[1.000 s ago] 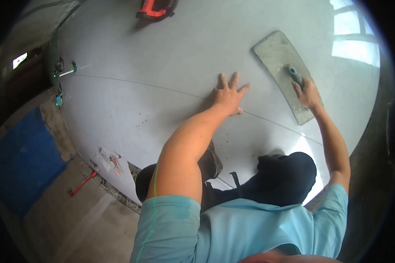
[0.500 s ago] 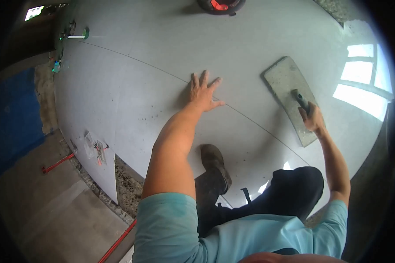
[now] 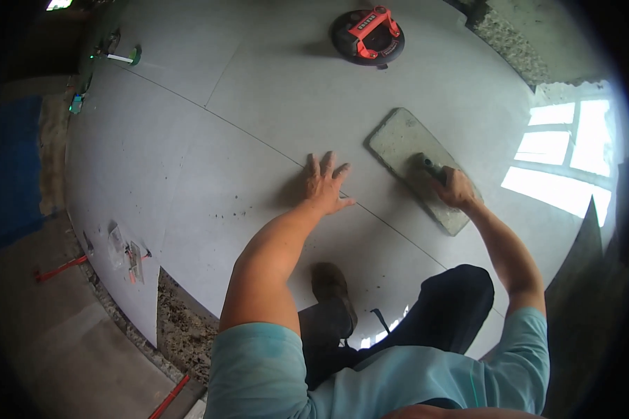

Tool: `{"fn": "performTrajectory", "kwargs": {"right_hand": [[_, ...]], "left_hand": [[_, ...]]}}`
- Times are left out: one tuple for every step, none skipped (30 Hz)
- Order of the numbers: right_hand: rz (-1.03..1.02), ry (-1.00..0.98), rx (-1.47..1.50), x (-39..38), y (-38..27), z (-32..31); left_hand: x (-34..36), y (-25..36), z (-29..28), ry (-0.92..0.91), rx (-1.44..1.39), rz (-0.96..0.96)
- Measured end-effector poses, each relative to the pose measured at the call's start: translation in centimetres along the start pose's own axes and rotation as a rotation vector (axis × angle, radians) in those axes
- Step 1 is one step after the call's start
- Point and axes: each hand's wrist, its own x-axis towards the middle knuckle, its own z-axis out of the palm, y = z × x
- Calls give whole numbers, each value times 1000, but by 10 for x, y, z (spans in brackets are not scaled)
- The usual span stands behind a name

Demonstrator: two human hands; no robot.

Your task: Laying floor tiles and adjusting them using a grout float and spacers.

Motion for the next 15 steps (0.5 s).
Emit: {"fn": "performTrajectory", "kwargs": {"right_hand": [[-32,42,24,0,2,1],[-43,42,60,-2,5,10],[-64,66,92,7,10,11],[-51,81,83,7,10,8],[-77,99,116,7,10,7],[-103,122,152,7,9,3],[-84,146,146,2,4,-6],[-89,206,223,-13,-7,-18],[-91,274,296,-29,-14,-29],[-104,323,323,-41,-12,-34],[-134,365,348,-49,-6,-36],[-53,384,291,-50,5,-36],[36,398,237,-51,18,-33],[191,331,153,-38,36,-26],[346,258,82,-18,50,-26]], "left_hand": [[-6,3,2,-12,13,15],[-7,5,2,-16,13,13],[-1,1,-3,9,14,29],[-2,-6,0,-8,44,54],[0,-14,2,-26,76,83],[5,-24,-9,-38,40,-13],[8,-36,-27,-42,50,-111],[4,-56,-43,-50,64,-216],[0,-82,-48,-9,90,-236],[-6,-103,-57,-19,110,-259],[-7,-115,-63,-21,159,-267],[-6,-118,-65,-31,213,-266],[-2,-113,-67,-26,229,-247],[5,-103,-69,-25,248,-213],[7,-100,-63,-27,228,-201]]}}
